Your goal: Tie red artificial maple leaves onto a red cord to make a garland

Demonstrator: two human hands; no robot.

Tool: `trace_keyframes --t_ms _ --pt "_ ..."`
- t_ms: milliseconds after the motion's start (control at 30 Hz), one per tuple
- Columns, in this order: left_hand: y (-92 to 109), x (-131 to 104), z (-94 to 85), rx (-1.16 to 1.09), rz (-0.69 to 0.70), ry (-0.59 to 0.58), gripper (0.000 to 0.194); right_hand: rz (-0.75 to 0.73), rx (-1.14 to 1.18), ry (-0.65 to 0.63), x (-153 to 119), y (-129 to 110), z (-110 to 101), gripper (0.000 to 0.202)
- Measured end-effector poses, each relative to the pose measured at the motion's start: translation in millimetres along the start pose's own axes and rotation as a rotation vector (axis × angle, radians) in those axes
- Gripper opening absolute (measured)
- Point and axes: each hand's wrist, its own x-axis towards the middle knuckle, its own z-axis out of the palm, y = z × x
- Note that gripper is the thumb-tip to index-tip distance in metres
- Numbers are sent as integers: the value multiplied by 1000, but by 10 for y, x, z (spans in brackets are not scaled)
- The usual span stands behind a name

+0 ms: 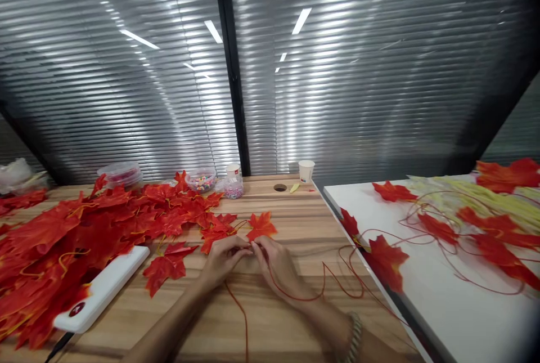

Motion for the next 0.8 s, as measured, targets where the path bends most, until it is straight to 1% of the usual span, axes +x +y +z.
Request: trace_keyframes --t_ms 133,233,333,400,567,633,667,733,800 --pt "51 7 4 -4 106 72 9 -55 13 -9 -2 -31 -25 21" --pt "69 5 13 22 183 94 9 -23 59 -8 -8 -32 -34 21" --pt "58 1 26 67 257 113 12 20 110 -9 -9 -12 -24 22" --pt "40 -1 31 100 285 95 17 59 142 -12 -6 5 -12 24" --pt "13 -1 1 177 331 -33 20 161 237 25 -16 12 34 29" --pt "25 5 -15 172 331 -38 20 213 310 54 -31 -18 53 33" --pt "34 9 -21 165 309 -31 20 246 357 65 -39 -42 59 37" --pt "52 18 -28 154 232 -11 17 304 465 57 -55 -103 66 43" --pt "61 26 -30 150 145 8 14 343 602 17 -67 -169 72 47"
